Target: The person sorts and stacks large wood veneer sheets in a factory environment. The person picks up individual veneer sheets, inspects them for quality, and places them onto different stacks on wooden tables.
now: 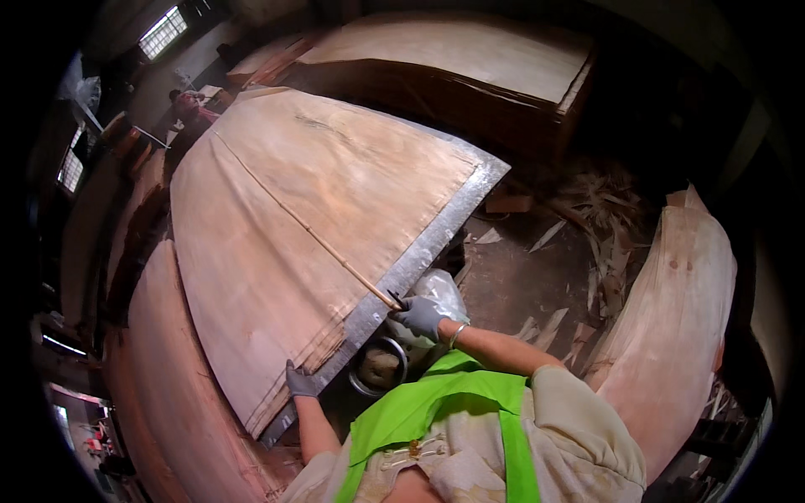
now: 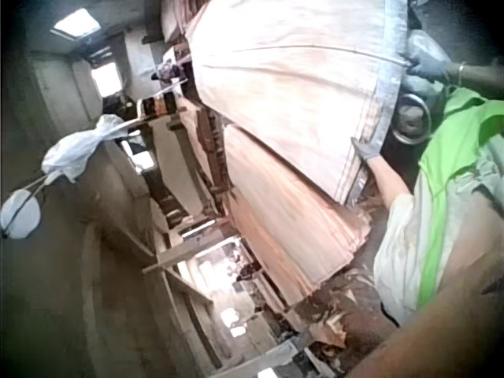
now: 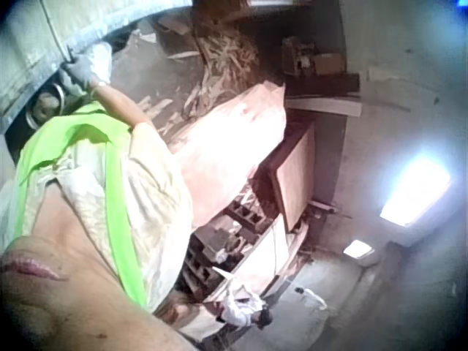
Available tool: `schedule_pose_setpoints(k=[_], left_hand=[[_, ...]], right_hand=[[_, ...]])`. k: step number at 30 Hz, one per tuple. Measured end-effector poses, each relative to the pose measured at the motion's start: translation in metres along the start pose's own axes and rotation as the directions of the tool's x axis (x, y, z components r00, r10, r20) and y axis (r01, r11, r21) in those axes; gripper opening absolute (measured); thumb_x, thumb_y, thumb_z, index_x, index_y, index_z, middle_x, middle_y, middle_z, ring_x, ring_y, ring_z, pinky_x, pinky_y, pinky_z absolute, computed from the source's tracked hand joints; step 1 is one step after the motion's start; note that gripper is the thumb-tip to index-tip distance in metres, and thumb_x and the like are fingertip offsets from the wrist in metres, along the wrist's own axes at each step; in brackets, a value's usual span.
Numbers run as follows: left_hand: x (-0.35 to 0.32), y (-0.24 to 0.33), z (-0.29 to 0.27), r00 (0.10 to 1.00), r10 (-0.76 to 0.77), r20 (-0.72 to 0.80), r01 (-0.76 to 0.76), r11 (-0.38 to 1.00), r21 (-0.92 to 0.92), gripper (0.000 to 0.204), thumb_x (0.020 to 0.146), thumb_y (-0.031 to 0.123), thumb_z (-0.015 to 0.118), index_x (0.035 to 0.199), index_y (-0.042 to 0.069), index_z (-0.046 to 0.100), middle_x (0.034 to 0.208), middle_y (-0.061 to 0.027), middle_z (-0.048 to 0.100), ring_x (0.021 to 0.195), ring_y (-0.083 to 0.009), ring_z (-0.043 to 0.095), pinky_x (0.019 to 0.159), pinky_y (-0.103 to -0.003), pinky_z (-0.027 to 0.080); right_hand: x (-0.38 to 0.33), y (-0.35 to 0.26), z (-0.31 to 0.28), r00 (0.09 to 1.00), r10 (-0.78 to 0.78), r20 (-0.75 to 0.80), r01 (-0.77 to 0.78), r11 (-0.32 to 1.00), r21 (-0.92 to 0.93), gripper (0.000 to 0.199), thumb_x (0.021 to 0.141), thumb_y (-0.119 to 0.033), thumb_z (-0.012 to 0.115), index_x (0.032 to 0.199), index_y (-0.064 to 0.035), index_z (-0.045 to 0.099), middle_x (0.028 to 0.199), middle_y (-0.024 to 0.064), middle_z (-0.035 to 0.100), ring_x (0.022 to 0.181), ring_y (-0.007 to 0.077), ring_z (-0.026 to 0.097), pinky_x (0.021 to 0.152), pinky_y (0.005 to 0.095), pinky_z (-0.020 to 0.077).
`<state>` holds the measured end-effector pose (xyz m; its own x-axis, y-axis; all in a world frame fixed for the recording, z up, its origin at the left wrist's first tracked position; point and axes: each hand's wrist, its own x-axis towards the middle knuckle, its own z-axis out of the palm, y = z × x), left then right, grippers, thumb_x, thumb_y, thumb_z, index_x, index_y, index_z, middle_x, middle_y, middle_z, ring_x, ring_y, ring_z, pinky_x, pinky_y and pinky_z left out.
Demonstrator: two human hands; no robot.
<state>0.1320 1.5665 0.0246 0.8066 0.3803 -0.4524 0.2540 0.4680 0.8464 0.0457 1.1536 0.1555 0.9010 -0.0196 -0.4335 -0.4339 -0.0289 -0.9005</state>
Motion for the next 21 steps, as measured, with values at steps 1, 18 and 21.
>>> schedule_pose_setpoints(k=[1,18,21], left_hand=[[0.004,-0.002,0.005,0.997,0.019,-0.071,-0.014,0.998,0.063,0.036,0.086,0.041,0.048,0.097,0.008,0.058,0.098,-0.0107,0.062,0.092,-0.0165,0.055,0.074,-0.029,0.042],[-0.073,-0.053,0.139,0.562,-0.394,0.727,0.493,0.865,0.088,0.025,0.09,0.029,0.045,0.069,0.016,0.048,0.056,0.0064,0.036,0.042,-0.0046,0.029,0.041,-0.019,0.024],[-0.056,-0.027,0.148,0.85,-0.211,0.483,0.173,0.977,0.122,0.022,0.09,0.026,0.044,0.074,0.014,0.052,0.06,0.0055,0.043,0.048,-0.0064,0.036,0.047,-0.021,0.032]], right_hand=[[0.006,0.005,-0.002,0.999,-0.042,-0.022,0.04,0.997,-0.073,0.025,0.079,-0.031,0.064,0.089,-0.0075,0.065,0.051,0.0013,0.05,0.041,0.0099,0.045,0.04,0.0258,0.0363],[-0.117,0.112,-0.144,0.903,-0.144,-0.405,0.115,0.989,-0.096,0.03,0.079,-0.026,0.056,0.104,-0.0093,0.061,0.096,0.0162,0.063,0.083,0.0289,0.062,0.073,0.0361,0.0473],[-0.198,0.219,-0.235,0.584,-0.033,-0.811,-0.121,0.984,-0.127,0.028,0.073,-0.016,0.057,0.099,-0.0066,0.062,0.097,0.0142,0.063,0.088,0.0312,0.059,0.077,0.036,0.0466]])
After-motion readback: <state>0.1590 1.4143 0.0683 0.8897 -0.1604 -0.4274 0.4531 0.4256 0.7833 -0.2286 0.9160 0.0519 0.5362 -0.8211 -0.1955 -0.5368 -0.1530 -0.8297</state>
